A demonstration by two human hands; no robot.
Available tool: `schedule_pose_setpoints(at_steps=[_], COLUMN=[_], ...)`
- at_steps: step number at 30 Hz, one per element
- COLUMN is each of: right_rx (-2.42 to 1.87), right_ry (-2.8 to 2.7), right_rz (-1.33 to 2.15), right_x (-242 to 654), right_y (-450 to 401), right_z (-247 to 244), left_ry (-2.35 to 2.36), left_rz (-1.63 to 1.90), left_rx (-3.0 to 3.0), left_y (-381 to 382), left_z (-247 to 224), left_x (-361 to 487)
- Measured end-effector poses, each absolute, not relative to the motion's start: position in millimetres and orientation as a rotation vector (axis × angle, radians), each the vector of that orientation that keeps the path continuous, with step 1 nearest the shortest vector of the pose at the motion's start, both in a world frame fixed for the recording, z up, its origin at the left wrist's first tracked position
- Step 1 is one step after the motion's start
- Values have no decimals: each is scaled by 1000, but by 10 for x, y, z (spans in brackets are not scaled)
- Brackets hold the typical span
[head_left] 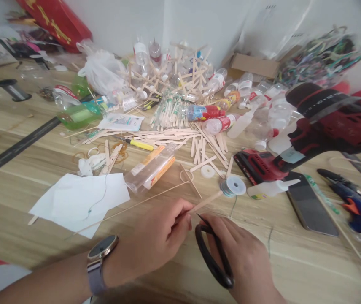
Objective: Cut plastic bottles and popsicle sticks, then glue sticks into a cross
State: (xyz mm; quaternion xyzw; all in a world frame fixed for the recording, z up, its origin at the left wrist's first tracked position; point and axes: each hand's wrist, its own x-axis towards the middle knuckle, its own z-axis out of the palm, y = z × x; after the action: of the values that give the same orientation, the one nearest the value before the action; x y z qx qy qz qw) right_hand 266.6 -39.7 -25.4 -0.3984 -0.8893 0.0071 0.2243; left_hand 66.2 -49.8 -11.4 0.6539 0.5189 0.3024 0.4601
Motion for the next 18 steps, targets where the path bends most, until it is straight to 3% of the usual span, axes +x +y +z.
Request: schedule_pose_setpoints(at_steps=[18], right_rx=[-1157], right_ry=[-2511], right_rz=[-128], right_x=[2665], right_y=[-387], right_z=[-308], left_ry=[1302], left_rz=[731], left_rx=[1557], left_y=[-499], left_z=[-141], left_x=[670])
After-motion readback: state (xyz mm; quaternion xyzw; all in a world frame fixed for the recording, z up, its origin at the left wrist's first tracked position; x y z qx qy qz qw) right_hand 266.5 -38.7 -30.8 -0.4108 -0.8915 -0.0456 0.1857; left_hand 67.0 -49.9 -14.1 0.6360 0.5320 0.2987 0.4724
